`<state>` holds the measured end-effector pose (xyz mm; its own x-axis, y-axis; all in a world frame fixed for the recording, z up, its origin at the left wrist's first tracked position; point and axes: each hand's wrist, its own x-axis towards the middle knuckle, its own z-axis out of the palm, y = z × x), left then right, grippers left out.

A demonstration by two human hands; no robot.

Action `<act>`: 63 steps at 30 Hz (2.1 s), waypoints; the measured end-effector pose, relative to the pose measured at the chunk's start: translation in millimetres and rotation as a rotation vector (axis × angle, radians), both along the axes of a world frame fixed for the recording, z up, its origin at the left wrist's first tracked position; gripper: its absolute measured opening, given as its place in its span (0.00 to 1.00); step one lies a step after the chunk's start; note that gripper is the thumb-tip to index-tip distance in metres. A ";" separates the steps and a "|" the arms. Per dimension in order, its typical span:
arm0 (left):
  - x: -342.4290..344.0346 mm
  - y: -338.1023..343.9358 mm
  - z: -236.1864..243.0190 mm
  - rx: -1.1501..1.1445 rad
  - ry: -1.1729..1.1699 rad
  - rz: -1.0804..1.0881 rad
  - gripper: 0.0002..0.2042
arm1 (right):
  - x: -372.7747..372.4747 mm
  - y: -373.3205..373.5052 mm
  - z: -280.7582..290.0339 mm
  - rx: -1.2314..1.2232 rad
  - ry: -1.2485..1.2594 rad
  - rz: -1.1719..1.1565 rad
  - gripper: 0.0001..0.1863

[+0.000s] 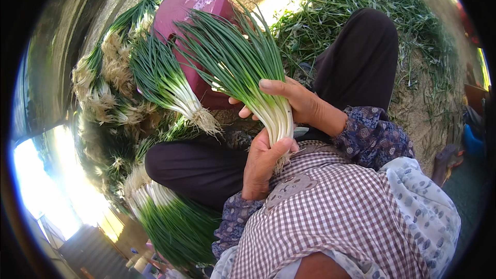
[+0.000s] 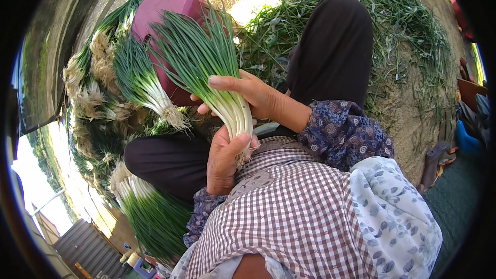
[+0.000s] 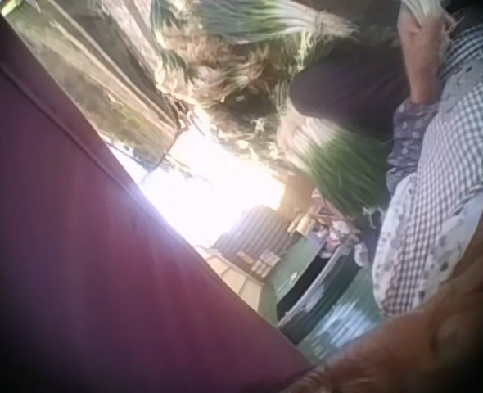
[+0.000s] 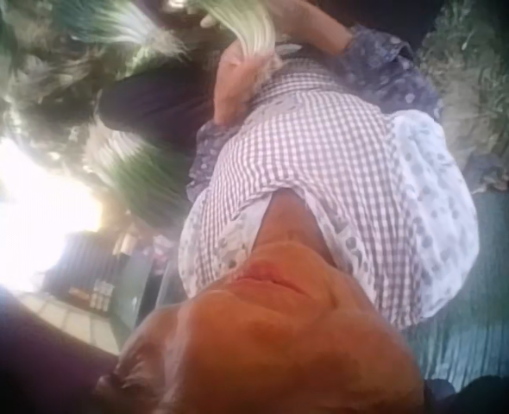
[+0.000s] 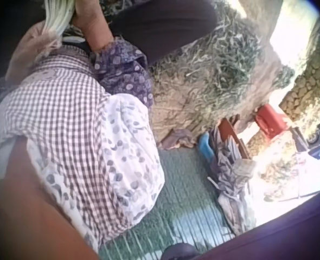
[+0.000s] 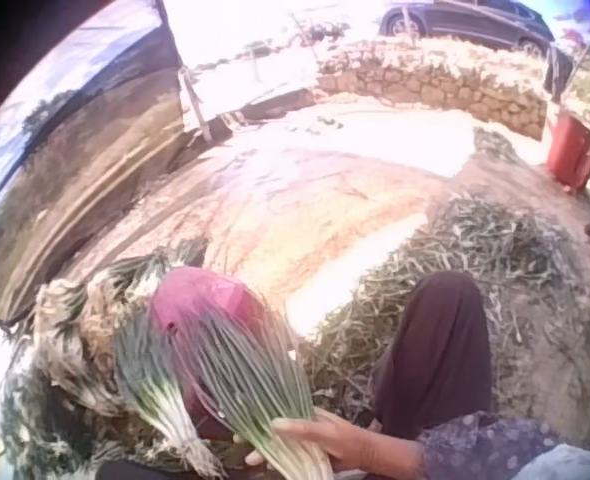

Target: The person sits on the ground and trims the roots and outer layers of green onions by hand. They gather the trimmed onions into a bundle and place them aside.

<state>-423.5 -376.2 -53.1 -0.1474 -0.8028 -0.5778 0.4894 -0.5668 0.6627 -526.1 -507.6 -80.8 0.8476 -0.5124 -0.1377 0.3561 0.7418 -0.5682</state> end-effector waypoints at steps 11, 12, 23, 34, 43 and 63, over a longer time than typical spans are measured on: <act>-11.4 -11.8 -20.9 -0.110 0.015 0.436 0.20 | 32.1 5.4 14.7 -1.180 0.675 -0.350 0.59; -12.4 -14.9 -20.8 -0.019 0.026 0.533 0.20 | 30.8 1.4 8.0 -0.955 0.614 -0.273 0.60; 5.8 8.7 -14.8 -0.291 0.022 0.394 0.16 | 31.4 -5.7 -10.5 -0.298 0.210 -0.122 0.14; 4.8 2.8 -22.3 -0.125 0.010 0.470 0.26 | 12.5 -18.5 -31.0 -0.465 0.651 -0.088 0.16; 9.2 3.8 -28.4 -0.110 0.014 0.447 0.25 | 58.0 -33.9 15.3 -1.083 0.465 -0.308 0.07; 13.8 8.0 -30.1 -0.162 0.034 0.438 0.36 | -47.5 -167.1 1.6 -0.884 1.019 -1.162 0.10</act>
<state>-409.7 -368.2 -83.2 0.2092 -0.8729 -0.4408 0.6824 -0.1925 0.7051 -573.6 -674.7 -79.2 -0.2058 -0.9330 0.2953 -0.2896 -0.2302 -0.9290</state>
